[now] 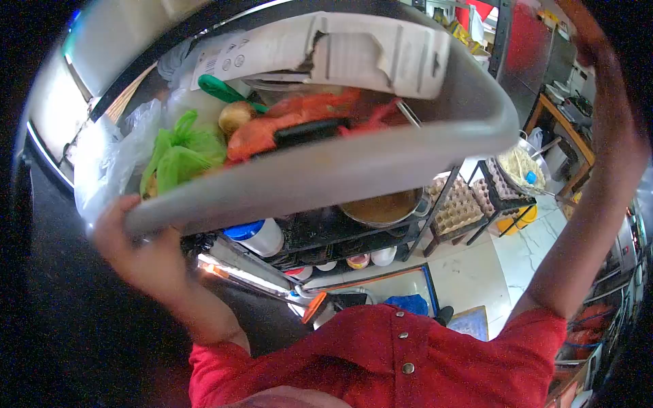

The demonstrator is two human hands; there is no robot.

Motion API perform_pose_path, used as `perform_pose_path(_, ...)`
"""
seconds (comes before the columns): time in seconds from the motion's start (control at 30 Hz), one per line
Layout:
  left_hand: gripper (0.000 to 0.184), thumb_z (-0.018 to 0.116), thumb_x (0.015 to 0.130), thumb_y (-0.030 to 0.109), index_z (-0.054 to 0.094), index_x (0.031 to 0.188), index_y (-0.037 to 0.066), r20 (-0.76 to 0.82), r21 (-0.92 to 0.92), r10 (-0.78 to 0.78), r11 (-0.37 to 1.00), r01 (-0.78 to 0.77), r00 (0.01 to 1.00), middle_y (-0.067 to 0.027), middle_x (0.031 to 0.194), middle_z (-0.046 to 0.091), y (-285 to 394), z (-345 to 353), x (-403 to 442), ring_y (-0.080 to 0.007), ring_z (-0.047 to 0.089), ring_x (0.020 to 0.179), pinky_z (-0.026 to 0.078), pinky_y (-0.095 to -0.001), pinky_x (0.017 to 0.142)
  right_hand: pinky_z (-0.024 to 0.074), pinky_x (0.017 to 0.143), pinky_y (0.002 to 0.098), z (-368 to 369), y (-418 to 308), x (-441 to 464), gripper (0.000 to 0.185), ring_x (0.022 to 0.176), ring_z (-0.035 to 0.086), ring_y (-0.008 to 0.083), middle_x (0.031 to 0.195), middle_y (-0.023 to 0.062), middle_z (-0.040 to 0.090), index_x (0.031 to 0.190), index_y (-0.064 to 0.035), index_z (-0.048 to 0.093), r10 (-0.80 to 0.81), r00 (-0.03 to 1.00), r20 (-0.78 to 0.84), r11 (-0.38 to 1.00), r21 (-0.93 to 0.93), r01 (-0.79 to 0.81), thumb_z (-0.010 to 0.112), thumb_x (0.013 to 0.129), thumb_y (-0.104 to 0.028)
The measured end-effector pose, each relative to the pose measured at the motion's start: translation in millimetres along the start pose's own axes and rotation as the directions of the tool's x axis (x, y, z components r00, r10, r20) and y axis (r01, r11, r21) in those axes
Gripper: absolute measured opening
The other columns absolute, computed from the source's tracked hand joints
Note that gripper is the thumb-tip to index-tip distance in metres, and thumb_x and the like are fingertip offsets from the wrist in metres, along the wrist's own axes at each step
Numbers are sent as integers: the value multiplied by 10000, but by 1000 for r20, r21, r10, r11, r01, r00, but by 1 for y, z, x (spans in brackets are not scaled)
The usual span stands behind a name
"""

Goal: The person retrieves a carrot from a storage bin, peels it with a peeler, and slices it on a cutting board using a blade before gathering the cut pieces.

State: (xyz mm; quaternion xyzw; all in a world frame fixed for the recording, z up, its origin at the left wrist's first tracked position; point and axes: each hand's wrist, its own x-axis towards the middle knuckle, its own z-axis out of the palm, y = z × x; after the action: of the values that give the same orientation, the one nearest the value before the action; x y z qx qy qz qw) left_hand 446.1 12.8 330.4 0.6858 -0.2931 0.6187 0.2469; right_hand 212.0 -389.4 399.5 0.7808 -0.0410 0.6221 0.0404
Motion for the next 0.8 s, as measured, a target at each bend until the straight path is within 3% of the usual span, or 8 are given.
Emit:
perform_pose_path(0.13,599,859,390,321,628,897,100,28,52,14,999,-16,1000,-50,896,621,-4,20,34,-252,554,908,371,-374,858,410,898,309,-16,13,-55,441,1027,525,202,1130,155,542,1299,54,403,456,875,-165,805,495,-327,488,951,-205)
perform_pose_path(0.23,664,847,416,437,637,942,89,59,39,-24,999,22,998,-57,930,631,-11,43,50,-276,544,953,363,-396,878,440,826,313,-23,31,-110,379,998,543,236,1188,177,506,1273,63,426,663,745,-72,480,805,-349,485,939,-106)
perform_pose_path(0.27,665,842,424,446,637,945,87,93,80,-57,996,50,994,-57,933,630,-11,51,50,-281,539,960,355,-409,886,416,778,293,-26,32,-126,370,897,530,210,1107,153,530,1273,52,430,671,741,4,398,842,-364,482,937,-93)
perform_pose_path(0.4,679,810,471,517,637,967,87,137,92,-59,995,47,989,-73,968,632,-37,92,51,-298,524,1007,331,-437,924,442,732,256,-35,34,-176,372,844,543,166,1035,120,556,1279,41,421,827,560,47,256,855,-451,484,939,-97)
perform_pose_path(0.57,709,783,497,565,635,1003,90,188,206,-50,978,10,981,-103,1004,628,-33,122,60,-305,519,1036,327,-447,948,437,714,253,-68,44,-224,379,827,544,170,1051,123,557,1275,46,418,875,481,59,205,854,-477,495,932,-96)
perform_pose_path(0.67,689,804,558,485,606,1071,70,248,307,-96,951,16,964,-124,1052,612,-7,120,60,-309,522,1030,340,-451,947,427,688,247,-85,39,-246,396,802,538,172,1078,135,548,1286,45,396,891,453,16,238,835,-496,490,930,-101)
perform_pose_path(0.73,564,798,669,335,565,1077,23,-136,90,63,995,-51,989,-144,1063,589,16,122,44,-301,531,1003,387,-425,900,422,658,247,-94,36,-263,406,783,530,174,1111,147,540,1281,40,388,932,363,19,181,842,-508,494,927,-129)
perform_pose_path(0.8,379,733,746,160,540,1030,-3,-260,-61,96,991,-115,961,-144,1028,569,59,130,6,-295,536,973,421,-394,845,427,672,247,-99,37,-295,403,794,524,149,1124,135,542,1270,17,406,922,372,108,99,862,-497,510,925,-163)
